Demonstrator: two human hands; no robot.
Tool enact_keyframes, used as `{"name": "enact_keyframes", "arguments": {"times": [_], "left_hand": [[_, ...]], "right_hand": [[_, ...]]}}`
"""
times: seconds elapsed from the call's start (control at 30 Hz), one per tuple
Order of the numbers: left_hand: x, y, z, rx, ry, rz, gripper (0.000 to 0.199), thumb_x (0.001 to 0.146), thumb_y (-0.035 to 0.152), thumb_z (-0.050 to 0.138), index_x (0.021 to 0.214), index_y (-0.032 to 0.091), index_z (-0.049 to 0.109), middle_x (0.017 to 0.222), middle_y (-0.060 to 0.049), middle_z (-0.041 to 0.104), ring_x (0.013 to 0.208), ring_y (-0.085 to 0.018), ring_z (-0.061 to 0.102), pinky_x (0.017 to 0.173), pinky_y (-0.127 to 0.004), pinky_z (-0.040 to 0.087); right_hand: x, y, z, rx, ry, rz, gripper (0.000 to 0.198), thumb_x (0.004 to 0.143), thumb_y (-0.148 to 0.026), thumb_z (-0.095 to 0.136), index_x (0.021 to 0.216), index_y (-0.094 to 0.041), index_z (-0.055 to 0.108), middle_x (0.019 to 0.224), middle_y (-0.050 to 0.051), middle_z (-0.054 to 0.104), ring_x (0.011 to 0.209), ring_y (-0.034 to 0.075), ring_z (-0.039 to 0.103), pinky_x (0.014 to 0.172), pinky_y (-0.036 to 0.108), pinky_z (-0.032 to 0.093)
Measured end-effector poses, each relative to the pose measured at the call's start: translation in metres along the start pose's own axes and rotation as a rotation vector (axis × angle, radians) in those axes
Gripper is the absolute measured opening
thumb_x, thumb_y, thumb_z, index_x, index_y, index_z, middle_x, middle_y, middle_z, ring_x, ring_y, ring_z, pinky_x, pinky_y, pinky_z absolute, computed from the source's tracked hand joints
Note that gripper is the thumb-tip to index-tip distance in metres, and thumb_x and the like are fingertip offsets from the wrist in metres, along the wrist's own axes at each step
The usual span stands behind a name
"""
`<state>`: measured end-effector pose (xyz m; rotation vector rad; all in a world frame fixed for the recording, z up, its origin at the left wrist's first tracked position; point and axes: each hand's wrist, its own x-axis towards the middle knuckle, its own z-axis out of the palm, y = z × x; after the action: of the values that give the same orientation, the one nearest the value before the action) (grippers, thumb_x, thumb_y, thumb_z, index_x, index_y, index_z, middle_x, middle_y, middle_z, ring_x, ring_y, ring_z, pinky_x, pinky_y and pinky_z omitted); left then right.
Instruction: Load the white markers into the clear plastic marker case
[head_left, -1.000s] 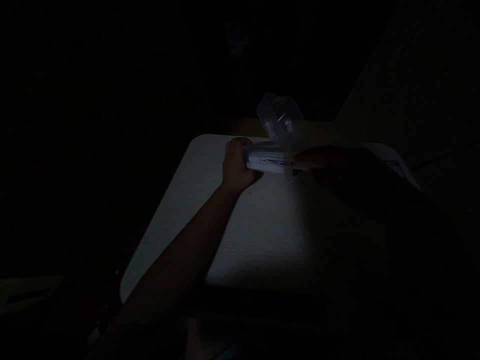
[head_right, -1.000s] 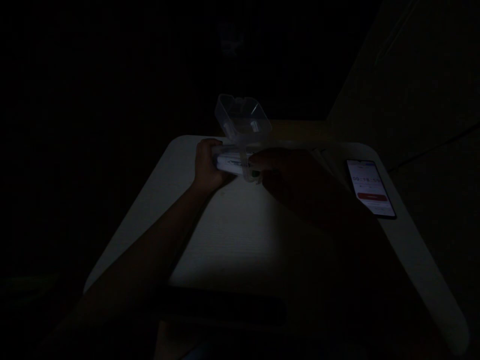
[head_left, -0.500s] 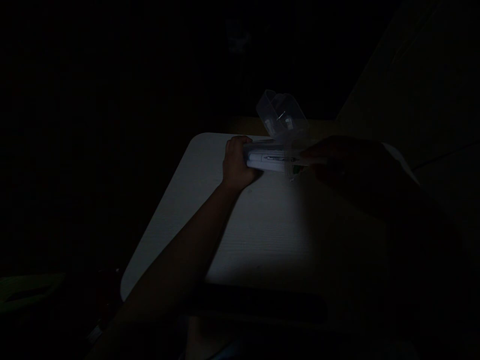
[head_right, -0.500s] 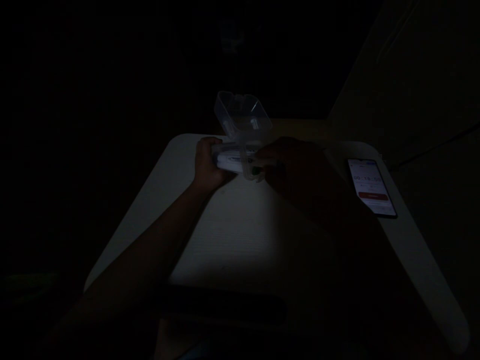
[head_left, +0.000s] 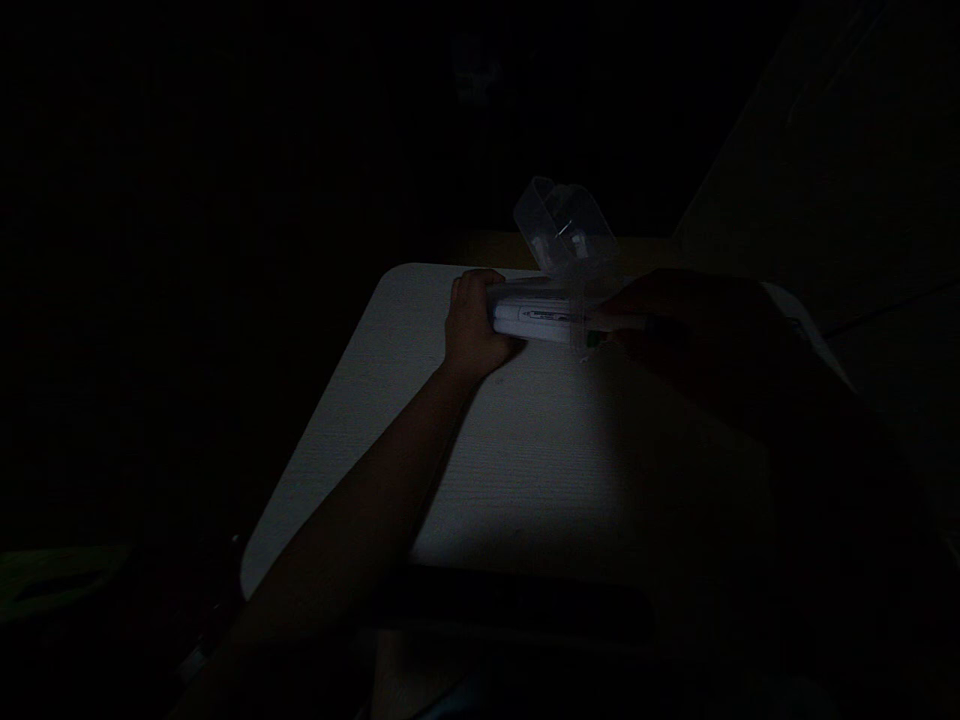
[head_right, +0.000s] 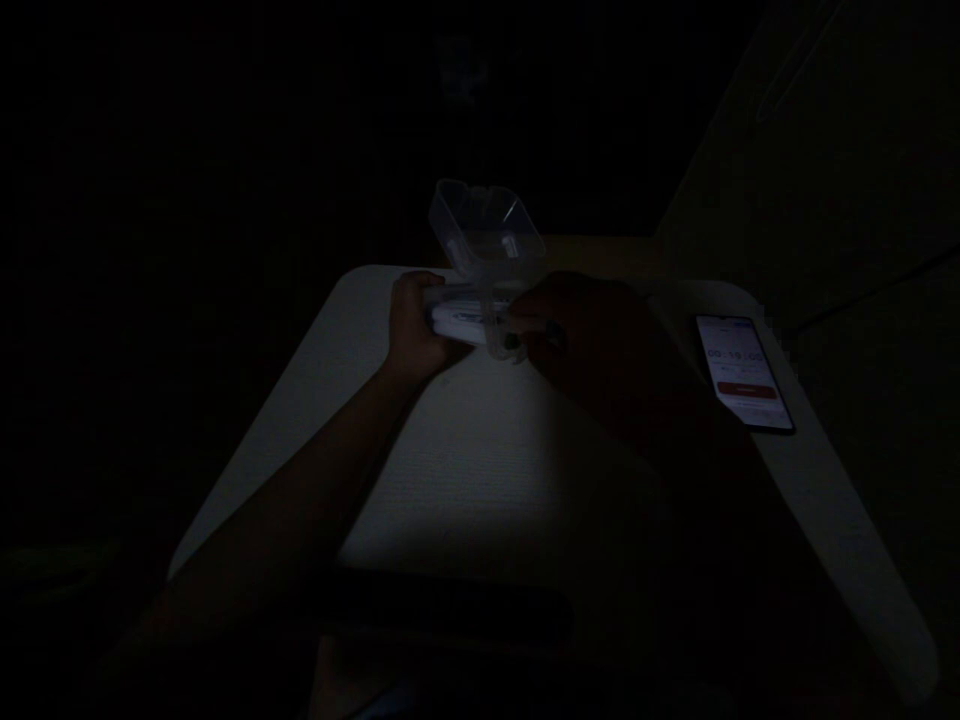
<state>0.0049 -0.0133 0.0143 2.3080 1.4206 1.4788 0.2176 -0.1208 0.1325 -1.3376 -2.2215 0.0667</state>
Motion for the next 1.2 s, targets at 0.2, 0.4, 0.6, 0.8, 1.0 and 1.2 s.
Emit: {"name": "enact_keyframes", "arguments": {"times": [0.2, 0.4, 0.6, 0.8, 1.0, 1.2], "left_hand": [[0.001, -0.001, 0.0, -0.015, -0.016, -0.006, 0.057, 0.058, 0.038, 0.075, 0.101, 0.025, 0.04, 0.105, -0.007, 0.052, 0.101, -0.025, 0.049, 0.086, -0.046, 0.042], [0.0, -0.001, 0.0, 0.003, 0.009, 0.006, 0.058, 0.056, 0.035, 0.075, 0.101, 0.026, 0.041, 0.106, -0.007, 0.053, 0.1, -0.025, 0.049, 0.084, -0.045, 0.044], [0.0, -0.001, 0.002, 0.012, 0.026, 0.024, 0.058, 0.054, 0.032, 0.074, 0.102, 0.023, 0.042, 0.104, -0.007, 0.053, 0.098, -0.024, 0.05, 0.082, -0.044, 0.045], [0.0, -0.001, 0.002, -0.018, 0.022, 0.029, 0.057, 0.056, 0.03, 0.074, 0.101, 0.023, 0.04, 0.104, -0.007, 0.052, 0.099, -0.025, 0.05, 0.084, -0.044, 0.044], [0.001, -0.001, 0.001, 0.017, 0.016, 0.021, 0.057, 0.056, 0.033, 0.075, 0.101, 0.024, 0.042, 0.103, -0.007, 0.053, 0.097, -0.024, 0.05, 0.082, -0.044, 0.045], [0.0, -0.002, 0.003, 0.011, 0.051, 0.063, 0.06, 0.052, 0.027, 0.074, 0.102, 0.024, 0.04, 0.102, -0.006, 0.053, 0.097, -0.024, 0.051, 0.081, -0.042, 0.046]], "right_hand": [[-0.002, -0.001, 0.001, 0.014, 0.024, -0.016, 0.029, 0.08, -0.024, 0.047, 0.099, -0.018, 0.068, 0.102, 0.005, 0.066, 0.089, 0.017, 0.063, 0.081, 0.033, 0.051], [-0.002, -0.004, -0.002, -0.014, 0.008, 0.039, 0.028, 0.079, -0.023, 0.05, 0.101, -0.021, 0.068, 0.103, 0.004, 0.065, 0.09, 0.016, 0.062, 0.082, 0.031, 0.051], [0.0, 0.002, 0.003, -0.027, 0.071, -0.037, 0.027, 0.079, -0.024, 0.05, 0.097, -0.018, 0.069, 0.099, 0.004, 0.065, 0.087, 0.016, 0.063, 0.079, 0.031, 0.052], [0.001, 0.0, 0.006, 0.011, 0.046, -0.017, 0.026, 0.08, -0.023, 0.049, 0.096, -0.018, 0.069, 0.102, 0.004, 0.065, 0.089, 0.015, 0.062, 0.081, 0.03, 0.051], [0.002, -0.001, 0.004, 0.003, 0.0, 0.0, 0.029, 0.079, -0.022, 0.051, 0.102, -0.02, 0.067, 0.104, 0.003, 0.065, 0.095, 0.016, 0.061, 0.089, 0.029, 0.05], [0.003, -0.005, 0.011, 0.045, -0.001, -0.002, 0.03, 0.079, -0.019, 0.049, 0.101, -0.017, 0.068, 0.106, 0.004, 0.065, 0.094, 0.016, 0.062, 0.087, 0.031, 0.05]]}}
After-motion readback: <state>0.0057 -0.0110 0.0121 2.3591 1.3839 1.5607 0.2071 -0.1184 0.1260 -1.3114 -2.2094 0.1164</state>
